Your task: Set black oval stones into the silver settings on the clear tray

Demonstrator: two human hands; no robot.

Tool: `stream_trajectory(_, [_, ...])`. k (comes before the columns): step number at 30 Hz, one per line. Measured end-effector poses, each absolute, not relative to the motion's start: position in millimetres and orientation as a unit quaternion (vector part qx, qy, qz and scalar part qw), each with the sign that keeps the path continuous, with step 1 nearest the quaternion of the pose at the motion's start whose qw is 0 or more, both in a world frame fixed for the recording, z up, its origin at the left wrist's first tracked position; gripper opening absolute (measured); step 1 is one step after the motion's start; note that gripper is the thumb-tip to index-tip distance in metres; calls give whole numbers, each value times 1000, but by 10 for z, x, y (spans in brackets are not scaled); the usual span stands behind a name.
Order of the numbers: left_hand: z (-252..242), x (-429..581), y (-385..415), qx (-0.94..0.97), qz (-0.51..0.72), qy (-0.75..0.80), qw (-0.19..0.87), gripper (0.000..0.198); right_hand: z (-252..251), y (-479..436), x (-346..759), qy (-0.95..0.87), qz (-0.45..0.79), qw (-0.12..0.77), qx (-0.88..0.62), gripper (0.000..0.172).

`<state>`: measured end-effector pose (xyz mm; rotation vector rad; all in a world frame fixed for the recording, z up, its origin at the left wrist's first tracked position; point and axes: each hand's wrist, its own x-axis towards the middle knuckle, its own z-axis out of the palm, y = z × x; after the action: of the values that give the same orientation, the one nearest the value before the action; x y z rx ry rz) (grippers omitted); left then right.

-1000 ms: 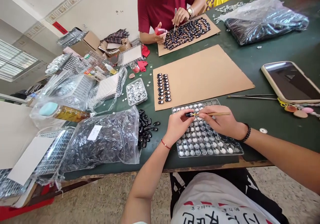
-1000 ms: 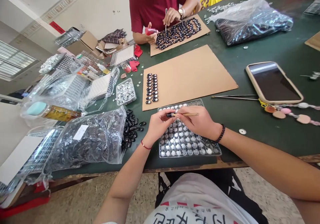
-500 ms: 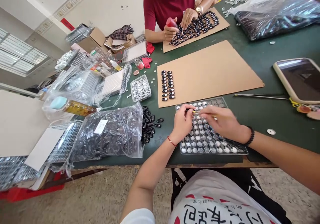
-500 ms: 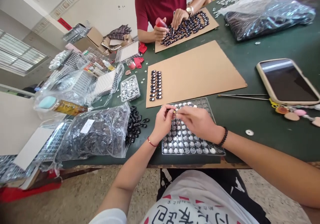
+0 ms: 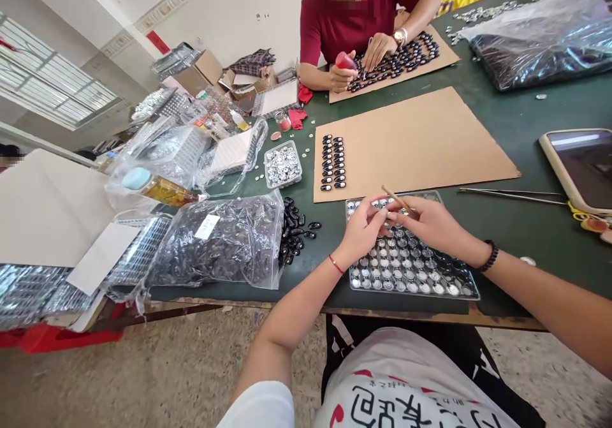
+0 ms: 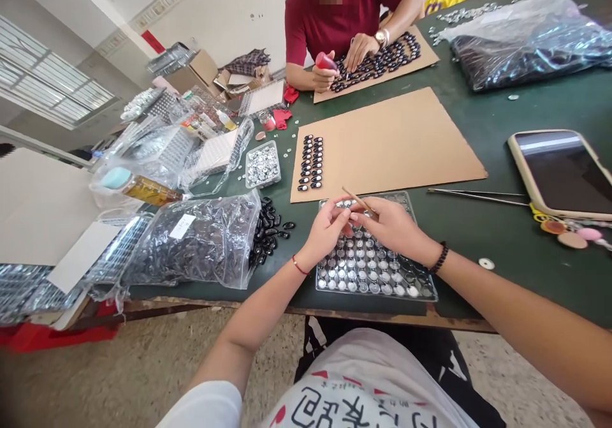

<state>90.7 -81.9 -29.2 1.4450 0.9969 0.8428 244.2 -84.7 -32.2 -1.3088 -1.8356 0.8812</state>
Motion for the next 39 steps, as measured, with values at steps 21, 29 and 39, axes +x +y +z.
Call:
stream_trajectory(21, [-546, -282, -955, 786, 150, 600, -8, 27, -249, -665, 2430, -694, 334, 343, -538, 26])
stream_trajectory(29, [-446, -326, -976, 680, 311, 651, 134, 24, -400, 191, 2056, -684, 304, 355, -560, 18])
stream_trajectory(39, [-407, -398, -979, 384, 631, 495, 457, 13, -332, 1464, 1722, -647, 262, 333, -633, 17])
